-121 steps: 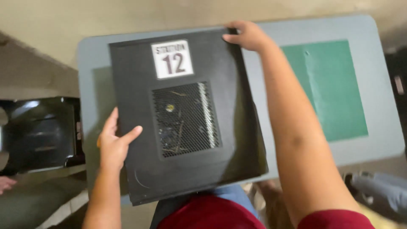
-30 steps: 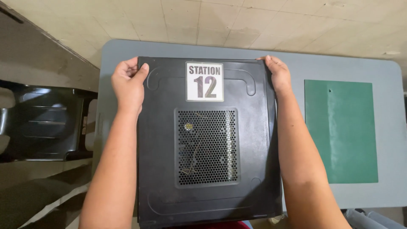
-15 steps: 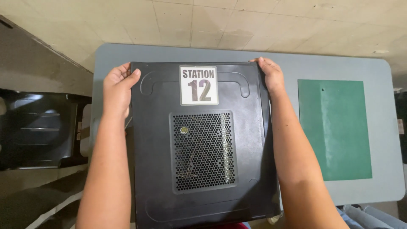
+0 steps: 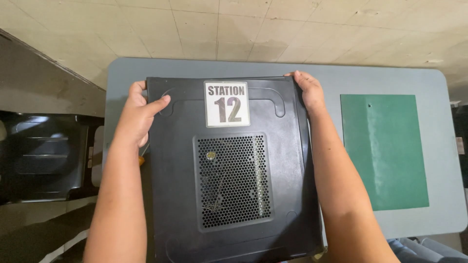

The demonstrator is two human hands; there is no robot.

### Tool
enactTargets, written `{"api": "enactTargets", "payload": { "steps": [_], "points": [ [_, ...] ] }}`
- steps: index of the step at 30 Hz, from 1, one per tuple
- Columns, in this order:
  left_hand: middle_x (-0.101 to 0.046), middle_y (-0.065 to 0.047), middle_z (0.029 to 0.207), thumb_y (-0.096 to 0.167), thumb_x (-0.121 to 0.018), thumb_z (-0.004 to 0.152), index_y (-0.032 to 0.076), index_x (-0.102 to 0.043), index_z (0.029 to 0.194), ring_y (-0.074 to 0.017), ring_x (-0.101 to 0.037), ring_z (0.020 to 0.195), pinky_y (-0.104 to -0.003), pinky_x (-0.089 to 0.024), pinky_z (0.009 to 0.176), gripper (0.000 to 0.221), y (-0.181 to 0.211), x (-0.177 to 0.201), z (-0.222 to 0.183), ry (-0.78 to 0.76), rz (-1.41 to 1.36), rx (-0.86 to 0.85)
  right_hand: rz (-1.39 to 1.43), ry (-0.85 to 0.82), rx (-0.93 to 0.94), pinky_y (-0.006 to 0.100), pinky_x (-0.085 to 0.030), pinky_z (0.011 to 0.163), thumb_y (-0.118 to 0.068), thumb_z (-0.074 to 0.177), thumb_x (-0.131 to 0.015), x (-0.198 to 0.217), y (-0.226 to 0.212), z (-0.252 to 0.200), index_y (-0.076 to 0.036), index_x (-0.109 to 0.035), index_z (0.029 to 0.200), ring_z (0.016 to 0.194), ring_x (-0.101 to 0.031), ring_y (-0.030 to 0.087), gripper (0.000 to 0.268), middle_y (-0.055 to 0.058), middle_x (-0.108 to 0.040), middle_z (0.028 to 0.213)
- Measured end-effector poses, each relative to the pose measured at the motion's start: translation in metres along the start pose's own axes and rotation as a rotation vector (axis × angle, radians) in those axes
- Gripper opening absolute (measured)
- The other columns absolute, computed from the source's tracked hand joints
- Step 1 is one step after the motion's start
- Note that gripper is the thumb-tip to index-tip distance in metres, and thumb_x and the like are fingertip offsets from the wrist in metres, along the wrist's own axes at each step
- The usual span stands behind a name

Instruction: Using a screwdriver to remove screws and then sliding off the side panel of a desktop computer tower.

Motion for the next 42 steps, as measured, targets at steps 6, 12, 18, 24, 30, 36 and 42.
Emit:
{"api": "enactTargets", "payload": {
  "steps": [6, 12, 18, 24, 30, 36, 42],
  "points": [
    [-0.069, -0.01, 0.109, 0.003, -0.076, 0.086, 0.009, -0.053, 0.129, -0.0242, -0.074, 0.093, -0.04, -0.065, 0.073, 0.049, 0.01, -0.005, -0.042, -0.035, -0.197, 0.069, -0.003, 0.01, -0.008, 0.023, -0.054, 0.051, -0.042, 0.1, -0.066, -0.005, -0.005, -0.007, -0.021, -0.079, 0.109, 0.056, -0.064, 0.013, 0.026, 0.005, -0.067, 0.069],
    [-0.063, -0.012, 0.132, -0.008, -0.069, 0.077, 0.018, -0.045, 0.151, -0.0294, -0.066, 0.112, -0.049, -0.058, 0.086, 0.082, -0.044, 0.01, -0.095, -0.056, -0.259, 0.226, -0.051, 0.013, -0.017, 0.023, -0.053, 0.05, -0.043, 0.102, -0.063, 0.001, 0.0, -0.001, -0.024, -0.078, 0.108, 0.055, -0.063, 0.012, 0.026, 0.003, -0.065, 0.067],
    [-0.064, -0.012, 0.131, -0.006, -0.07, 0.079, 0.018, -0.044, 0.156, -0.027, -0.066, 0.11, -0.048, -0.059, 0.086, 0.085, -0.036, -0.002, -0.133, -0.032, -0.245, 0.262, -0.131, -0.006, 0.074, 0.027, -0.052, 0.075, -0.045, 0.106, -0.057, 0.002, -0.003, -0.006, -0.026, -0.074, 0.119, 0.086, -0.063, 0.014, 0.028, 0.003, -0.068, 0.097],
    [-0.063, -0.013, 0.133, -0.012, -0.07, 0.071, 0.016, -0.046, 0.155, -0.0282, -0.063, 0.115, -0.051, -0.056, 0.092, 0.092, -0.056, 0.005, -0.182, 0.002, -0.295, 0.335, -0.238, 0.024, 0.03, 0.053, -0.036, 0.117, -0.045, 0.112, -0.045, 0.009, -0.011, -0.079, -0.015, -0.047, 0.154, 0.142, -0.044, 0.041, 0.051, 0.023, -0.047, 0.153],
    [-0.059, -0.011, 0.146, -0.014, -0.062, 0.065, 0.012, -0.036, 0.16, -0.0282, -0.057, 0.129, -0.043, -0.044, 0.113, 0.102, -0.062, 0.004, -0.244, 0.014, -0.242, 0.572, -0.15, 0.057, -0.129, 0.031, -0.039, 0.117, -0.052, 0.095, -0.047, 0.019, 0.018, -0.155, -0.019, -0.054, 0.147, 0.139, -0.05, 0.012, 0.062, -0.002, -0.055, 0.152],
    [-0.058, -0.011, 0.146, -0.017, -0.066, 0.063, 0.013, -0.034, 0.16, -0.0272, -0.056, 0.13, -0.043, -0.043, 0.114, 0.106, -0.09, 0.007, -0.281, -0.096, -0.282, 0.553, -0.237, 0.158, -0.346, 0.033, -0.028, 0.124, -0.056, 0.091, -0.048, 0.036, 0.04, -0.217, -0.015, -0.043, 0.155, 0.151, -0.037, 0.015, 0.076, 0.0, -0.042, 0.163],
    [-0.062, -0.01, 0.136, -0.016, -0.069, 0.065, 0.015, -0.038, 0.158, -0.024, -0.06, 0.118, -0.039, -0.047, 0.105, 0.104, -0.091, 0.008, -0.294, -0.106, -0.272, 0.451, -0.257, 0.202, -0.327, 0.033, -0.023, 0.127, -0.054, 0.092, -0.051, 0.045, 0.054, -0.227, -0.012, -0.043, 0.154, 0.153, -0.034, 0.015, 0.076, 0.002, -0.039, 0.164]
  ]
}}
Point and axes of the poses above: each hand's wrist, its own z-axis towards the middle knuckle, its own x-axis out of the back of the hand, y = z × x, the point moved 10 cm from there along z, towards the middle knuckle
